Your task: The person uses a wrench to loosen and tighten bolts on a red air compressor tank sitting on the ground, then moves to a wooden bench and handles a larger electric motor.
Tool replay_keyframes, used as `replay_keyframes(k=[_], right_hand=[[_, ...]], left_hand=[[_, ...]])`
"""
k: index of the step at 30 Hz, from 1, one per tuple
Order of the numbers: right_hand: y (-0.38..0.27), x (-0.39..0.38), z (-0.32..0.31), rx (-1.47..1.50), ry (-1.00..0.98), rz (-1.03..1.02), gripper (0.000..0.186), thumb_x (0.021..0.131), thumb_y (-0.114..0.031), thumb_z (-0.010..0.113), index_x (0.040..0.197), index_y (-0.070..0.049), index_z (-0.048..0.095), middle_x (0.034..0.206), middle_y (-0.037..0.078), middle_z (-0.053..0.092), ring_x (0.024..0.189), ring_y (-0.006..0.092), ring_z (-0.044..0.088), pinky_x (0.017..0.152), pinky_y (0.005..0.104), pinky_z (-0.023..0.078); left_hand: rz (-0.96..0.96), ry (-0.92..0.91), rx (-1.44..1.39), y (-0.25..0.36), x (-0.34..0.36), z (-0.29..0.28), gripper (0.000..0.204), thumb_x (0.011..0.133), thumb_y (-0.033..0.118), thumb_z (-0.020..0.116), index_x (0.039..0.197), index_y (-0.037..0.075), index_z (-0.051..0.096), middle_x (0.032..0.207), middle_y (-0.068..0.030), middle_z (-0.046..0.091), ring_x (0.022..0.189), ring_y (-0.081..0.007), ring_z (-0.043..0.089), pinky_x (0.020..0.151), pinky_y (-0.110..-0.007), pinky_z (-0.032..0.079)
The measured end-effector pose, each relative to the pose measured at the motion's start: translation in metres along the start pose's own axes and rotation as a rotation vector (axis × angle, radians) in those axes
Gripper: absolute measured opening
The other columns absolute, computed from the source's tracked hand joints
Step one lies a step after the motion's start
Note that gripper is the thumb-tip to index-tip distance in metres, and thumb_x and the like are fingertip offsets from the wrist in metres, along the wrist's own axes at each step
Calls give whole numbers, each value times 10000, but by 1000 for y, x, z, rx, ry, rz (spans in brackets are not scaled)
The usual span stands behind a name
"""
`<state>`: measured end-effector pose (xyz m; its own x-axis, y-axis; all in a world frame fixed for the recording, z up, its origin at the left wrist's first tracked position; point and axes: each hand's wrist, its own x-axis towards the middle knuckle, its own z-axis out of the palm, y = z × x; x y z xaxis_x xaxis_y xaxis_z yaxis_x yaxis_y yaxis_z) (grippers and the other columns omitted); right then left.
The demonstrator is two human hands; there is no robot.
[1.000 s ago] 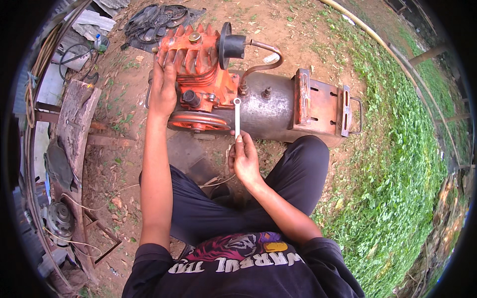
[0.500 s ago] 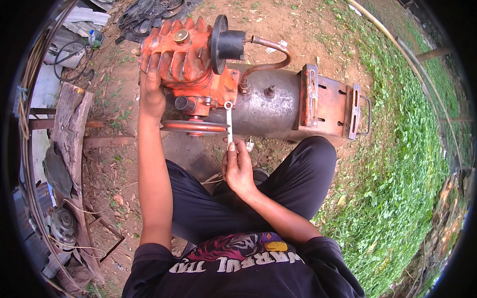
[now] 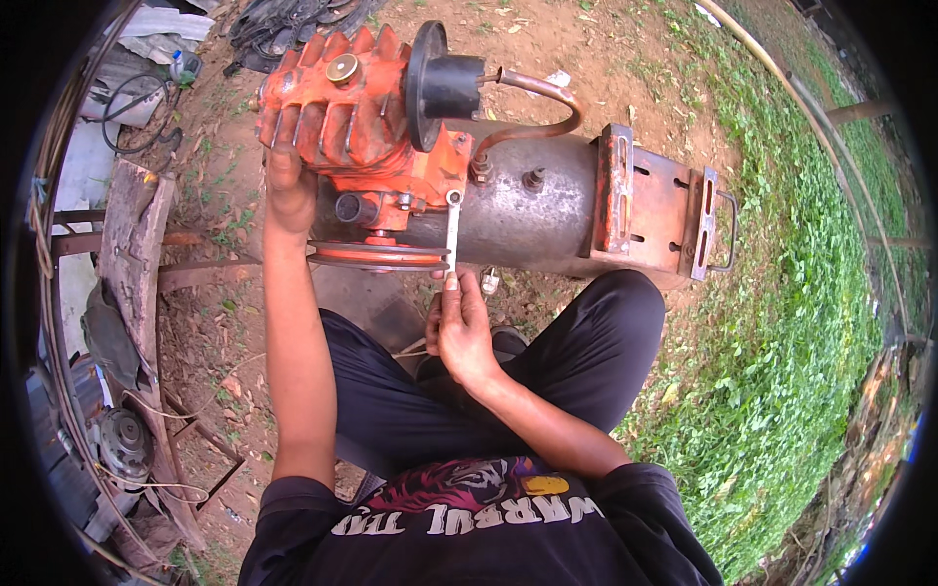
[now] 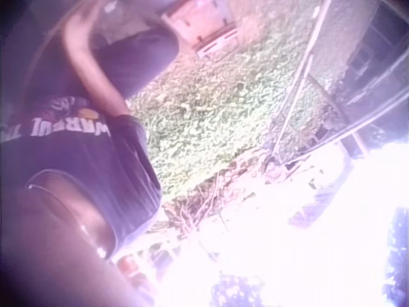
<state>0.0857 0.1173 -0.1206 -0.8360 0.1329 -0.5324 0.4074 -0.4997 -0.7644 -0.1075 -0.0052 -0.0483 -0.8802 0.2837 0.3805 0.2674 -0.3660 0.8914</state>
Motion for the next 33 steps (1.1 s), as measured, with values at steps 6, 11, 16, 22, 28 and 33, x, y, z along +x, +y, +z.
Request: replay_keyframes(k=[6,11,16,22,28,33], right_hand=[[-25,6,-45,6,-134,265,261,1052,-344,368,1079,-121,499,613,-29,344,422,60,270,370,218,227],[-73,23,-87,-187,-273,394,290,1029,-387,433,1052,-122,550,598,-66,286,441,42,219,386,213,167],[-132,49,-105,-708,-123,335,363,963,-428,568,870,-81,622,577,-78,372,411,24,276,368,188,211],[-169,14,-78,-850,-142,54,340,993,-390,524,865,-82,593,568,-79,374,423,18,273,364,198,221],[-94,-20,-72,-402,-49,44,341,1027,-387,436,903,-81,523,618,-37,387,427,56,317,363,228,267],[-13,-1,-49,-17,-78,48,345,1034,-424,385,912,-108,449,617,-11,346,401,71,248,357,237,197]], left_hand=[[-38,75,63,-32,-12,-41,839,895,556,546,1474,26,250,1482,-94,329,1366,-212,334,1124,-388,266],[30,12,20,7,2,7,901,863,484,610,1479,-37,210,1517,-163,293,1394,-261,302,1147,-378,239],[-8,-12,14,10,2,7,871,866,469,609,1469,-38,237,1488,-157,336,1377,-247,324,1136,-372,253],[41,-31,79,7,2,0,829,875,476,598,1452,-32,286,1450,-152,393,1353,-237,359,1115,-359,278],[50,14,69,4,0,3,775,890,471,568,1437,-21,324,1433,-144,415,1329,-232,381,1101,-358,292],[60,5,89,3,2,3,738,893,455,560,1417,-25,361,1405,-130,444,1304,-224,400,1090,-355,300]])
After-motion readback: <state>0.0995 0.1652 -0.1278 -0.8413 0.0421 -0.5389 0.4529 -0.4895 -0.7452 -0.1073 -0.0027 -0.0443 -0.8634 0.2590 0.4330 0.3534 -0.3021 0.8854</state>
